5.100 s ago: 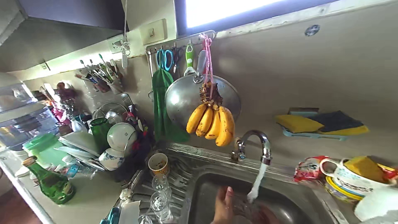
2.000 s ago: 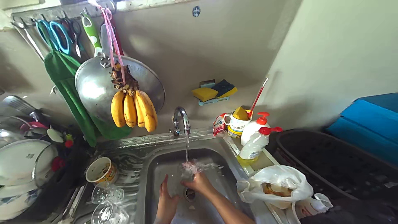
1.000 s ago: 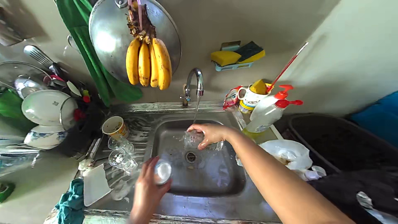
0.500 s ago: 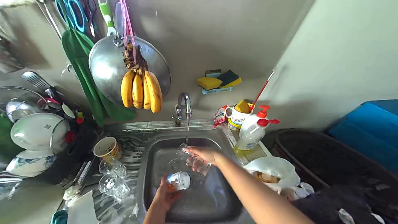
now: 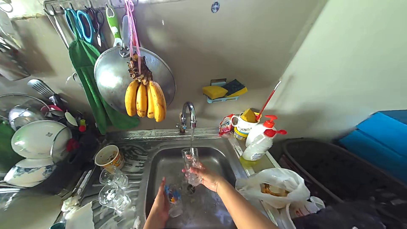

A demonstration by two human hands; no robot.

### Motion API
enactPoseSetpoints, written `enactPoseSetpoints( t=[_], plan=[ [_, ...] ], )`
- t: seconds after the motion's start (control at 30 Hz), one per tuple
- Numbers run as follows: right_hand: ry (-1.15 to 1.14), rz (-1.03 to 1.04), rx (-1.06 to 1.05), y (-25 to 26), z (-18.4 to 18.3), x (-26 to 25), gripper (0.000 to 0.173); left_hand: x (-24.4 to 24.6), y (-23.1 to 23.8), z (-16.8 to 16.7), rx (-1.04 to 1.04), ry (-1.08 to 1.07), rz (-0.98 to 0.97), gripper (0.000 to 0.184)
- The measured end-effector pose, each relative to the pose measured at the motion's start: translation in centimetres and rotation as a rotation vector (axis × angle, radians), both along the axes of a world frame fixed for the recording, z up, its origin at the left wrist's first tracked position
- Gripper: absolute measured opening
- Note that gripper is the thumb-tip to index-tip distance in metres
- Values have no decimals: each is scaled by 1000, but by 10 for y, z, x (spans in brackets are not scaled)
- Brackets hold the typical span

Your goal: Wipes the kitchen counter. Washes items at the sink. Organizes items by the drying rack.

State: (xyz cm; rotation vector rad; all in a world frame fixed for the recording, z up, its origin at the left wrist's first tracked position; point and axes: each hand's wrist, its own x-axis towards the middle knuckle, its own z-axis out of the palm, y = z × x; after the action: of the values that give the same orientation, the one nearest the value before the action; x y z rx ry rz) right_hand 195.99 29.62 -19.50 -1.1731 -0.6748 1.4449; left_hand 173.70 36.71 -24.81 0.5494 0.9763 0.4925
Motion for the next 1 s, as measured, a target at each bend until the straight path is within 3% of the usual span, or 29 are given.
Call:
enactPoseSetpoints(
  t=[0.1, 0.23, 0.3, 0.37, 0.4, 0.47, 0.57, 0.63, 0.77, 0.83, 0.9, 0.97, 1.0],
  plan=[
    [-377, 27, -160, -6, 26, 12, 56, 22, -3, -15, -38, -12, -145, 53],
    [-1121, 211, -287, -20, 93, 15, 76, 62, -6, -5, -143, -62, -184, 67],
    [-1483, 318, -357, -30, 126, 0, 81, 81, -7, 5, -32, 36, -263, 55],
    [-1648, 307, -378, -43, 145, -13, 80, 100, -7, 10, 247, 209, -369, 25],
    [-1679, 281, -385, -50, 149, -15, 81, 107, -5, 14, 368, 266, -392, 32],
    [-1652, 224, -402, -70, 146, -13, 81, 108, -2, 22, 550, 196, -375, 52],
    [-1480, 99, -376, -111, 106, -8, 87, 106, 11, 9, 1005, 54, -395, 92],
    [-1251, 12, -337, -140, 66, -7, 86, 99, 14, 10, 1166, 175, -418, 95],
    [-736, -267, -295, -181, 0, -26, 77, 93, 17, 12, 1268, 295, -365, 93],
    [-605, -410, -239, -192, -15, -40, 74, 98, 20, 15, 1112, 215, -272, 92],
    [-505, -521, -158, -197, -22, -52, 72, 103, 21, 16, 657, 34, -143, 79],
    [-467, -576, -54, -201, -26, -57, 74, 109, 20, 18, 222, -72, -17, 50],
    [-453, -601, -14, -202, -29, -57, 75, 114, 20, 19, 77, -109, 17, 50]
  ],
)
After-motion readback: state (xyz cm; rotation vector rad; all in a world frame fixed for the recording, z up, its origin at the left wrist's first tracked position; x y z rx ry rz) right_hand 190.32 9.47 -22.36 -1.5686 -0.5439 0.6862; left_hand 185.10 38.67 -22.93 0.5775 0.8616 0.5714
